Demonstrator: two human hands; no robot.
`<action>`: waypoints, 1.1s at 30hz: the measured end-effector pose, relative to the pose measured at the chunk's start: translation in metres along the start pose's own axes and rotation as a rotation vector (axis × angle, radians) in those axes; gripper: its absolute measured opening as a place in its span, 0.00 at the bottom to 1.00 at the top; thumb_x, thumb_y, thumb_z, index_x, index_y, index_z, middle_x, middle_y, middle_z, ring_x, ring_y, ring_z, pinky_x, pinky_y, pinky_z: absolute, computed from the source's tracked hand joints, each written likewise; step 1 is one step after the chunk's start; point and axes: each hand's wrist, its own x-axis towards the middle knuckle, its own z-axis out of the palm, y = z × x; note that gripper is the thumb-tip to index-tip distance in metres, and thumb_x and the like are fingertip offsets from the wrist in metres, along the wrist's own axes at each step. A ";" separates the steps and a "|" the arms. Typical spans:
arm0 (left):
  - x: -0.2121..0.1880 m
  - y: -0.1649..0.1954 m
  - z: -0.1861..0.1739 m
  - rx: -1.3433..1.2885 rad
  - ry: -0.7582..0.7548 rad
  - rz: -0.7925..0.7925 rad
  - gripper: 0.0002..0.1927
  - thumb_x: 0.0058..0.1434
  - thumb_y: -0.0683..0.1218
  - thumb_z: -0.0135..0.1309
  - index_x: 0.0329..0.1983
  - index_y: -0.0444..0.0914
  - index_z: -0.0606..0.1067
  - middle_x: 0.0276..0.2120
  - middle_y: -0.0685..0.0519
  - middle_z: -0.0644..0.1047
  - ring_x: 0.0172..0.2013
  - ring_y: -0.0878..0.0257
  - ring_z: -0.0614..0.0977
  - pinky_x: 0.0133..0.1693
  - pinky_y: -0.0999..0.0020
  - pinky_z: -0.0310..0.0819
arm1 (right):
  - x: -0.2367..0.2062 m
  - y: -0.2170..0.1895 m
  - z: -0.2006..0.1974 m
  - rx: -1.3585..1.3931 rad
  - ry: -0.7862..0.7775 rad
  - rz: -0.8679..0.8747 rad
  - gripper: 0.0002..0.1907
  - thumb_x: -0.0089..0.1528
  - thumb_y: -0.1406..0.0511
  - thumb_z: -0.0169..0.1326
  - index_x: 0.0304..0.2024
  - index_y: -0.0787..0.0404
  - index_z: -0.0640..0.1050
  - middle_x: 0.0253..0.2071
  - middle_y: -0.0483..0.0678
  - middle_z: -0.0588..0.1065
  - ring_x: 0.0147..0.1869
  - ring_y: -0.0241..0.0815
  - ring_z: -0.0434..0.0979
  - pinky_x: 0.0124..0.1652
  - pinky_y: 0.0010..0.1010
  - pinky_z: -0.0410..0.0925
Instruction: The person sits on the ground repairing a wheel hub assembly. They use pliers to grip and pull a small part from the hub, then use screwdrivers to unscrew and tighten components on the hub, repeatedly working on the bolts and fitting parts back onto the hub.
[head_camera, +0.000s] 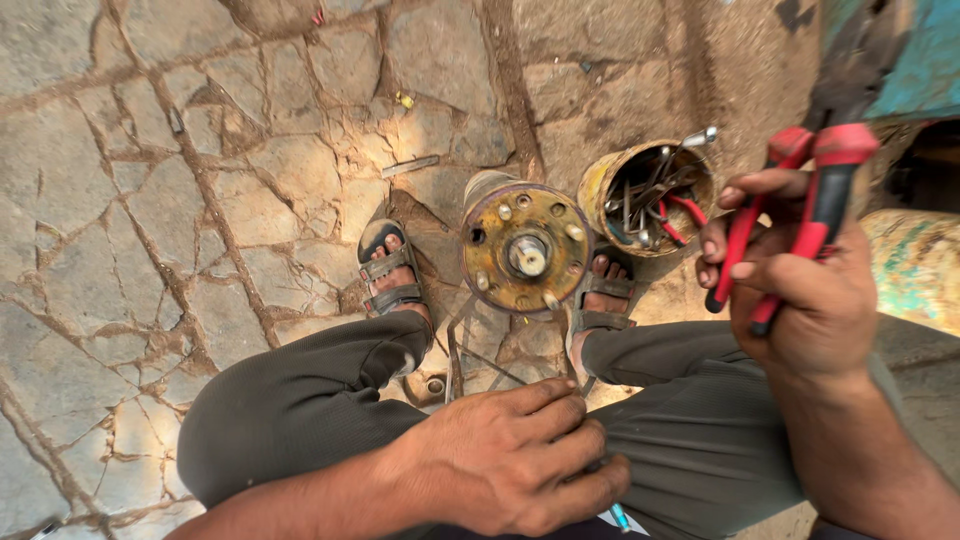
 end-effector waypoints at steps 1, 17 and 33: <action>0.001 0.001 0.002 0.051 0.066 0.055 0.15 0.68 0.47 0.54 0.55 0.37 0.77 0.43 0.48 0.75 0.50 0.51 0.80 0.59 0.57 0.76 | -0.003 0.000 0.000 -0.046 -0.002 -0.025 0.29 0.52 0.79 0.47 0.58 0.71 0.72 0.50 0.55 0.70 0.44 0.47 0.75 0.41 0.35 0.71; 0.036 -0.035 -0.010 0.283 0.454 0.032 0.15 0.64 0.43 0.61 0.54 0.36 0.79 0.53 0.42 0.79 0.58 0.46 0.81 0.64 0.50 0.77 | -0.035 -0.004 -0.010 -0.526 -0.115 -0.452 0.20 0.63 0.77 0.61 0.50 0.61 0.65 0.54 0.53 0.71 0.44 0.31 0.71 0.47 0.21 0.68; 0.070 -0.058 -0.031 -0.006 0.429 -0.287 0.26 0.65 0.35 0.53 0.68 0.39 0.73 0.46 0.52 0.84 0.45 0.57 0.85 0.50 0.61 0.83 | -0.038 -0.027 -0.006 -0.657 -0.124 -0.622 0.42 0.57 0.73 0.68 0.69 0.65 0.61 0.59 0.51 0.72 0.61 0.39 0.78 0.61 0.28 0.73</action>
